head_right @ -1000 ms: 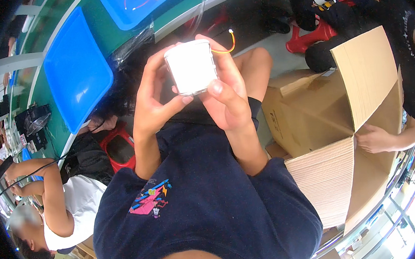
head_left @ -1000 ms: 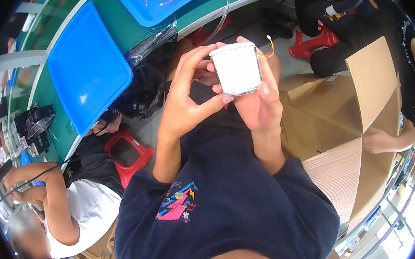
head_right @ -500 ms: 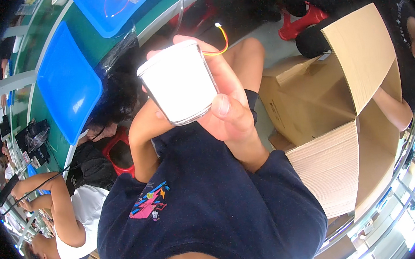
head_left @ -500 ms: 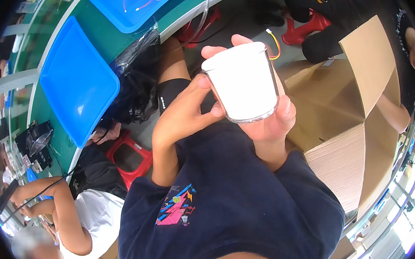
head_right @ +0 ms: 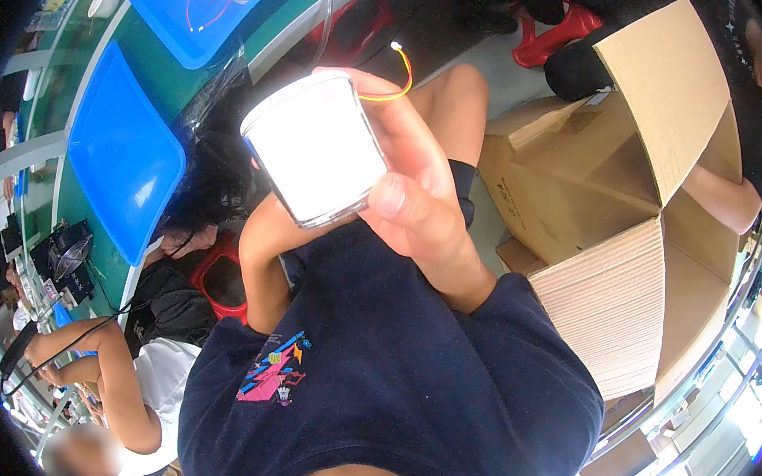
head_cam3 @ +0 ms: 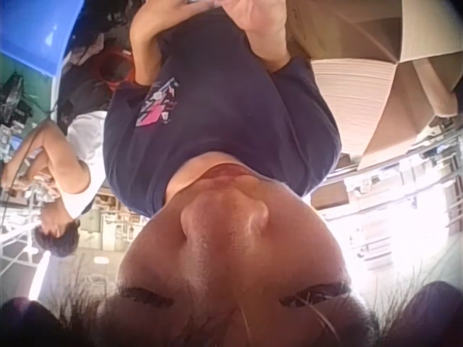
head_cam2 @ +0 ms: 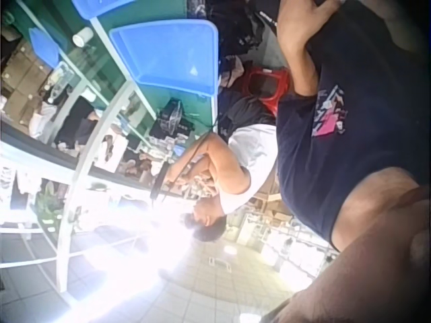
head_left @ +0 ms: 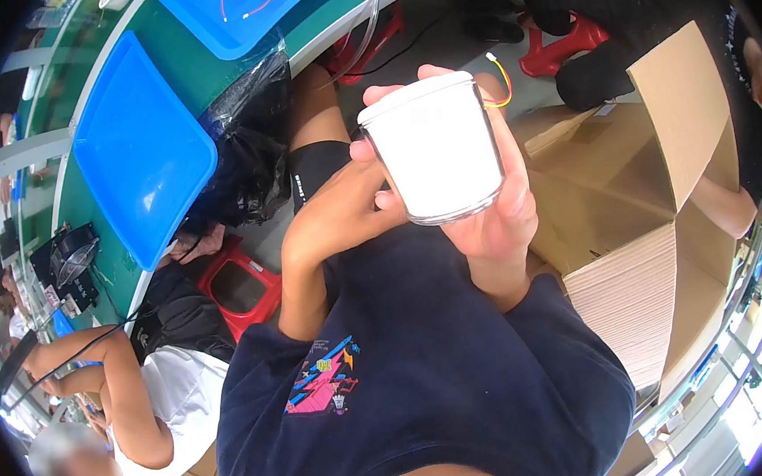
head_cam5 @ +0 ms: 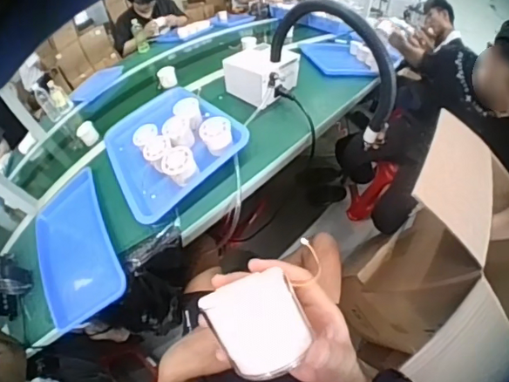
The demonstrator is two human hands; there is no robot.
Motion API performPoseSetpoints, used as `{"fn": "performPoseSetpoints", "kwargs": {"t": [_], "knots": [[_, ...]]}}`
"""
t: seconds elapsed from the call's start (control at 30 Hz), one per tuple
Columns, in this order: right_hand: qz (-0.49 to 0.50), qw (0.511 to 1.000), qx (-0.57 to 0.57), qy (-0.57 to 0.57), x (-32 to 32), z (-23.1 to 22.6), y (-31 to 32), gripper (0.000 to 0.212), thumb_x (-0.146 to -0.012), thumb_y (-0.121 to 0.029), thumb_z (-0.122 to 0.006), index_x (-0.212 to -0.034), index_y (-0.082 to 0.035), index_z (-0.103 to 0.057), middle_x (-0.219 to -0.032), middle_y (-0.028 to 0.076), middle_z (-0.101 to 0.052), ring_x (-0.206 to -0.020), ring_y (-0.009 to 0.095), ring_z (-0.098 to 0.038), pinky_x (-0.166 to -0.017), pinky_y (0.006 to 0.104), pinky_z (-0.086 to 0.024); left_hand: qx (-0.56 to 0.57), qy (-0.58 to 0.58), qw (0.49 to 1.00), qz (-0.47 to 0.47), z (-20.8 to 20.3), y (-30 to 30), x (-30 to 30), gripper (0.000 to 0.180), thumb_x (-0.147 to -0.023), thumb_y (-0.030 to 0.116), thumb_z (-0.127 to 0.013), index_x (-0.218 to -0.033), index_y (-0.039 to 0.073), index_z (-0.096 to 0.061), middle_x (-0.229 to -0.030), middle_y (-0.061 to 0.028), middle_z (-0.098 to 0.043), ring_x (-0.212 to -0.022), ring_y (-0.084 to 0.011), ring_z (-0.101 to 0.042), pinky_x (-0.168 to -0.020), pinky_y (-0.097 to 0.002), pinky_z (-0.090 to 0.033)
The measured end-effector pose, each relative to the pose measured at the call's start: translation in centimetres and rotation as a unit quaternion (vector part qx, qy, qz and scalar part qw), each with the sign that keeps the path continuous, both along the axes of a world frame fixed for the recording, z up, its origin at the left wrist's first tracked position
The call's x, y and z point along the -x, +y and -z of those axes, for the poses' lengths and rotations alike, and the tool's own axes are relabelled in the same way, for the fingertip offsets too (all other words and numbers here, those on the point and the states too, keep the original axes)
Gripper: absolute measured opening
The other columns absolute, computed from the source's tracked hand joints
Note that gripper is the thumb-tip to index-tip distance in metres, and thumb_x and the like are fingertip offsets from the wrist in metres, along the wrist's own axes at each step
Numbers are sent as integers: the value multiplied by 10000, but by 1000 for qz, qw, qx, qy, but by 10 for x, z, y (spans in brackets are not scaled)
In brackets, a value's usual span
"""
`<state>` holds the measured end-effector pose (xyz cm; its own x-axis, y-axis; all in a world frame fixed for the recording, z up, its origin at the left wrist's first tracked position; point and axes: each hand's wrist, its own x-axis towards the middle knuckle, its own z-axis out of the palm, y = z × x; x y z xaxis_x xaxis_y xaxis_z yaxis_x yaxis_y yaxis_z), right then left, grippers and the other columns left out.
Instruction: Inspecting, cleaning, and packing small white electronic components at an assembly line.
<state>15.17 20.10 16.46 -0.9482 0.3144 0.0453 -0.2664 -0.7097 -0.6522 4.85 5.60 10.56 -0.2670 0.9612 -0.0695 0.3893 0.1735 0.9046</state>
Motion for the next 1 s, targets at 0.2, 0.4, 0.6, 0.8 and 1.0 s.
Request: {"fn": "performPoseSetpoints", "kwargs": {"t": [0.2, 0.4, 0.6, 0.8, 1.0], "knots": [[-38, 999, 19, 11, 0, -7, 5, 1030, -822, -564, -672, -1496, -7, -128, -1468, 345, -234, -1236, 474, -472, -840, 451, -573, -7, -36, 999, 5, -16, 10, 4, 318, -787, 181, -653, -1036, 0, -573, -1000, -213, -614, -966, -375, -583, -844, -423, -452], [-49, 998, 44, 17, 1, -2, 8, 990, -862, -611, -584, -1508, -13, -129, -1509, 339, -163, -1258, 464, -458, -849, 413, -570, 17, -62, 998, -14, -2, 9, -4, 417, -821, 269, -692, -1130, 13, -581, -1115, -210, -608, -1050, -358, -576, -906, -412, -439], [-56, 995, 71, 44, 3, 11, 11, 871, -908, -584, -533, -1508, -40, -210, -1514, 341, -154, -1301, 466, -412, -881, 416, -551, 44, -52, 998, 1, -9, 10, 1, 515, -821, 283, -705, -1243, 29, -554, -1236, -215, -561, -1153, -368, -539, -985, -409, -413], [-50, 994, 89, 29, 5, 15, 11, 851, -909, -562, -547, -1504, -50, -220, -1502, 340, -193, -1299, 481, -406, -907, 435, -538, 41, -60, 997, 4, -12, 10, 2, 529, -830, 266, -698, -1271, 26, -530, -1229, -206, -557, -1161, -364, -536, -988, -402, -415], [125, 987, -89, -43, 16, 55, 4, 690, -897, -288, -647, -1433, -26, -301, -1366, 232, -444, -1256, 393, -479, -922, 431, -519, 27, -151, 982, -111, -11, 10, 7, 456, -901, 225, -623, -1285, 6, -511, -1189, -169, -575, -1108, -280, -576, -907, -335, -463]]}}
